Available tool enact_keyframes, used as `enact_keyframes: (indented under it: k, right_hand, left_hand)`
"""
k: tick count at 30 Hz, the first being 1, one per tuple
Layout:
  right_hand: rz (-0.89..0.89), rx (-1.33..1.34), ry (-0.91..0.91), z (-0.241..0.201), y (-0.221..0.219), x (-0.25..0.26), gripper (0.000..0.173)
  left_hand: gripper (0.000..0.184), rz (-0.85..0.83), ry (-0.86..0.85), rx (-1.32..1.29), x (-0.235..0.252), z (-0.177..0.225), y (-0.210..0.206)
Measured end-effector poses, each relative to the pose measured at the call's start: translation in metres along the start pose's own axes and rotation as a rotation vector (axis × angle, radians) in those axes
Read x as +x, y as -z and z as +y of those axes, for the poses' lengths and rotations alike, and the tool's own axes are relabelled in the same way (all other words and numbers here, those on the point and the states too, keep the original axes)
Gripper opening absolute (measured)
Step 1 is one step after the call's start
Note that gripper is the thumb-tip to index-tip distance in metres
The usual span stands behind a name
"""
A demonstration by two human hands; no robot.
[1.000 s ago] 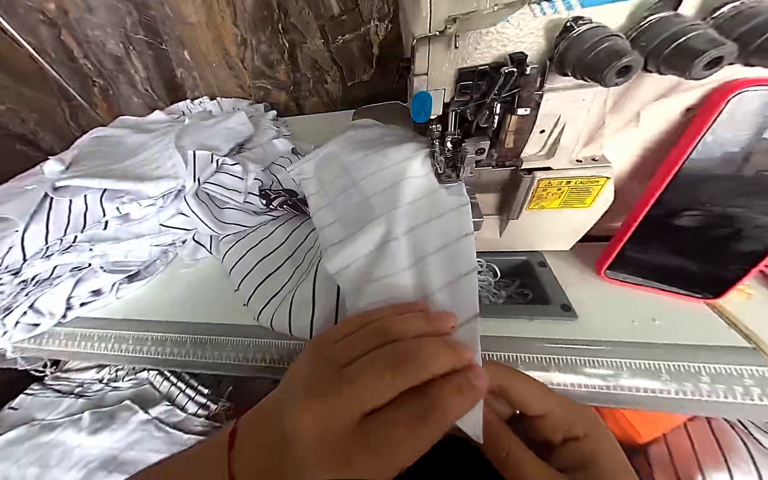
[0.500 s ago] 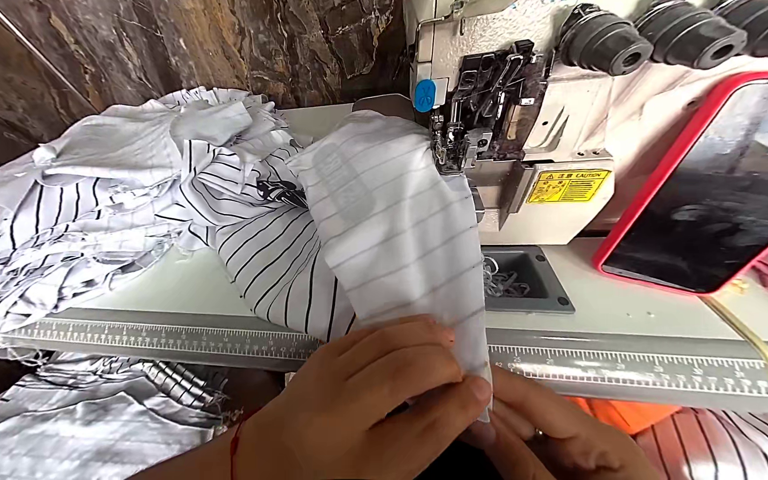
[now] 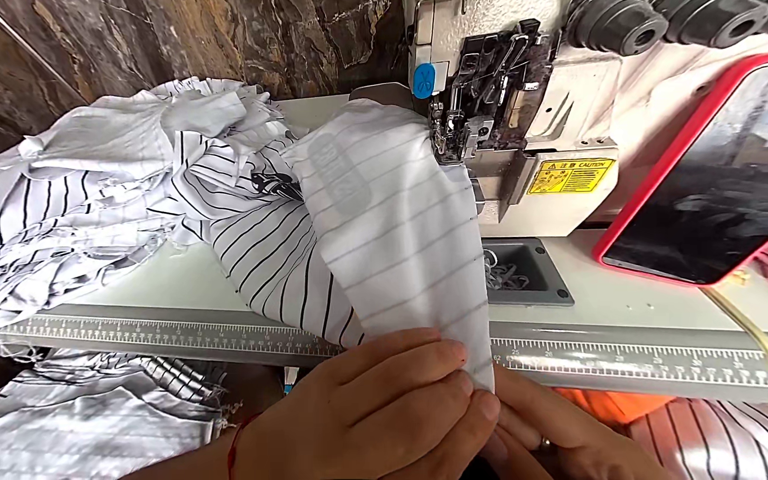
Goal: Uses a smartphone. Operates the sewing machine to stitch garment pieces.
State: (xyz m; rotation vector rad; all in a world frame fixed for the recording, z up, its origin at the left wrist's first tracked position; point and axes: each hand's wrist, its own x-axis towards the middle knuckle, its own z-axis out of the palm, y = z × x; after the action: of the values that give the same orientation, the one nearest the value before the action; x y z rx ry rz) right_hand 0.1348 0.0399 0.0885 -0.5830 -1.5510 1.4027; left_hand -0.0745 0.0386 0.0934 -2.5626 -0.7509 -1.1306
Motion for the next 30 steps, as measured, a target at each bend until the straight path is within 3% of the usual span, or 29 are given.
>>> enact_keyframes:
  k: [5, 12, 22, 25, 30]
  right_hand:
    - [-0.07, 0.141, 0.01, 0.004, 0.003, -0.001, 0.034]
    - [-0.077, 0.232, -0.006, 0.007, 0.003, -0.001, 0.034]
    - [0.142, 0.116, -0.048, 0.007, -0.007, 0.006, 0.017]
    - [0.164, 0.123, -0.004, 0.014, -0.005, 0.005, 0.017]
    - [0.201, 0.025, 0.158, 0.019, -0.003, 0.002, 0.024]
  left_hand:
    - [0.014, 0.042, -0.061, -0.093, -0.007, -0.001, 0.002]
    - [0.017, -0.02, -0.154, 0.011, -0.012, -0.001, 0.005]
    - [0.022, -0.134, -0.296, -0.071, -0.008, -0.012, 0.001]
    - [0.022, -0.106, -0.232, -0.14, -0.014, -0.011, -0.002]
    - [0.021, -0.061, -0.097, 0.121, -0.014, -0.022, -0.005]
